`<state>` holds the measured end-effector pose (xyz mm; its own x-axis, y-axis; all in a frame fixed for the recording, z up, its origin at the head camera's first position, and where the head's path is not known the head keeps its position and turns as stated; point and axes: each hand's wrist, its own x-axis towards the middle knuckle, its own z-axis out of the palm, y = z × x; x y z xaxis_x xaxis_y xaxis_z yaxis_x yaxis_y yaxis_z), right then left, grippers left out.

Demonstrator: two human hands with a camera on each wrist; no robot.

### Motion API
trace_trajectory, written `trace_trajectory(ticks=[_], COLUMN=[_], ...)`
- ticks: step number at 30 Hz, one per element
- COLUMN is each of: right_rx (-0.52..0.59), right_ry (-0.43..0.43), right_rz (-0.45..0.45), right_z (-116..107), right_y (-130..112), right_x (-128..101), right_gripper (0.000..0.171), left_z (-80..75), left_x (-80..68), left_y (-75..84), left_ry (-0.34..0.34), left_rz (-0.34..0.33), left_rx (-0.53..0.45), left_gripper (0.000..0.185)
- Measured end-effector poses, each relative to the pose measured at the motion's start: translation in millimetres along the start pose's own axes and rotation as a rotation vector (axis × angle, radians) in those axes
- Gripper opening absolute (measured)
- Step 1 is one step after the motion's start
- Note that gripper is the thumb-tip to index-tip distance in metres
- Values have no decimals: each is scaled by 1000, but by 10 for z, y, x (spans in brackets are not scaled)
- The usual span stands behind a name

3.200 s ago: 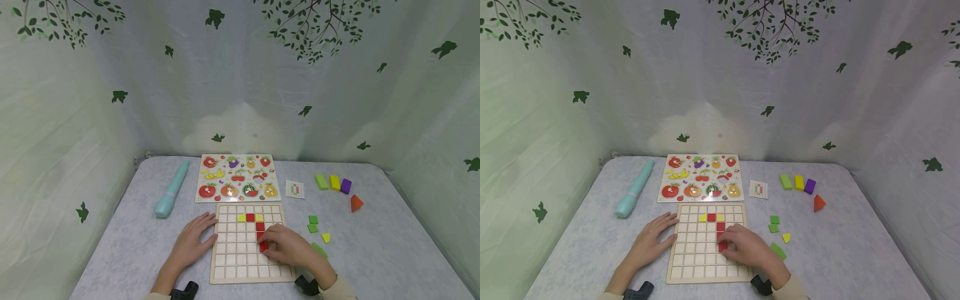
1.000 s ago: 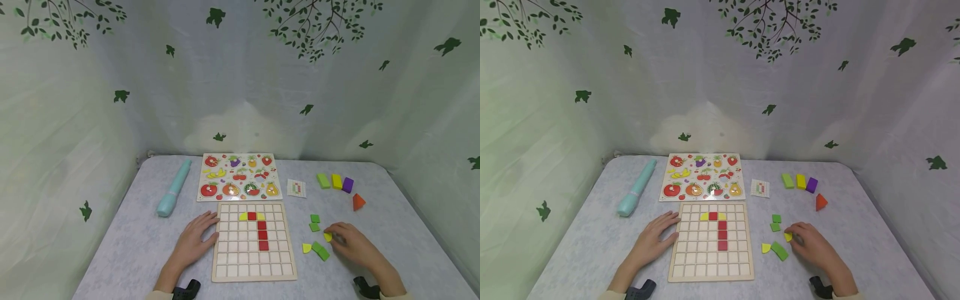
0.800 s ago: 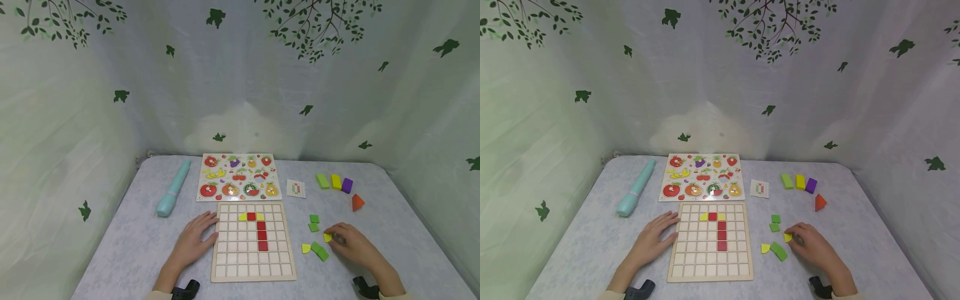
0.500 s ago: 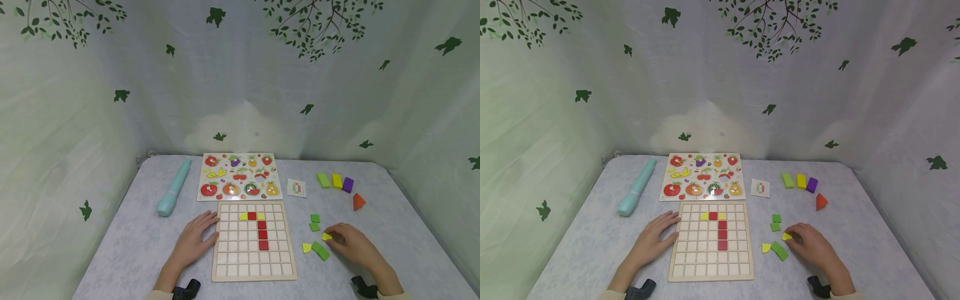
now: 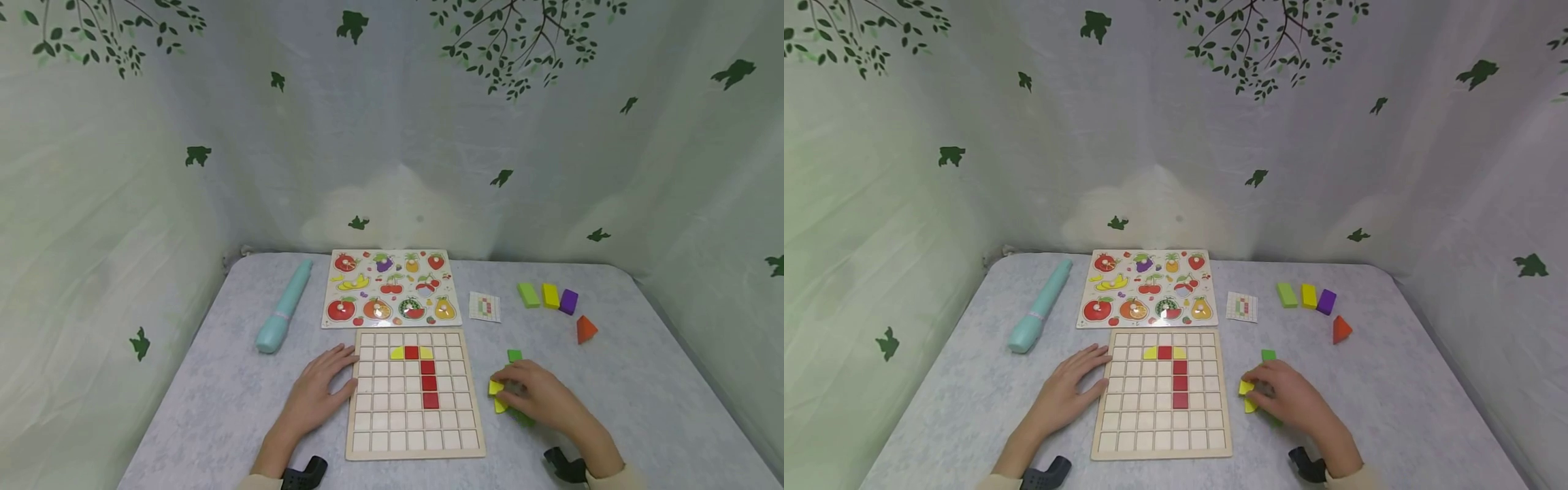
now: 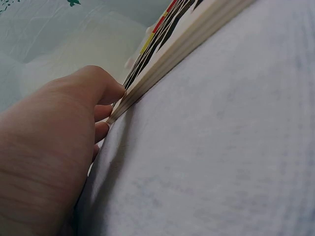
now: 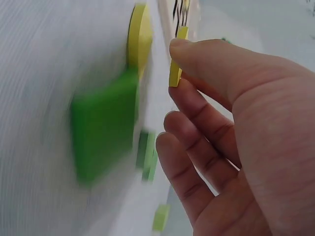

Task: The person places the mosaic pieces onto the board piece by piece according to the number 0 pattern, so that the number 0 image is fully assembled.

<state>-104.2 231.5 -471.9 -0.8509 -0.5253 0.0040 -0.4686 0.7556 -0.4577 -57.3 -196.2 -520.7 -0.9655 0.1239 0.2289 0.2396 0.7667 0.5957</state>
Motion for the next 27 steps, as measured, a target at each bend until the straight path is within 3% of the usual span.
trace_trajectory(ticks=[6, 16, 27], right_rx=[47, 77, 114], right_ry=[-41, -118, -142], right_rz=[-78, -116, -279], right_z=[95, 268, 380], right_y=[-193, -474, -728], right_x=[100, 194, 239], right_gripper=[20, 21, 21], left_z=[0, -2, -2], left_x=[-4, 0, 3], left_y=[4, -5, 5], left_ry=[-1, 3, 8], left_rz=[2, 5, 9], left_rx=[-4, -2, -11], left_gripper=[45, 45, 44])
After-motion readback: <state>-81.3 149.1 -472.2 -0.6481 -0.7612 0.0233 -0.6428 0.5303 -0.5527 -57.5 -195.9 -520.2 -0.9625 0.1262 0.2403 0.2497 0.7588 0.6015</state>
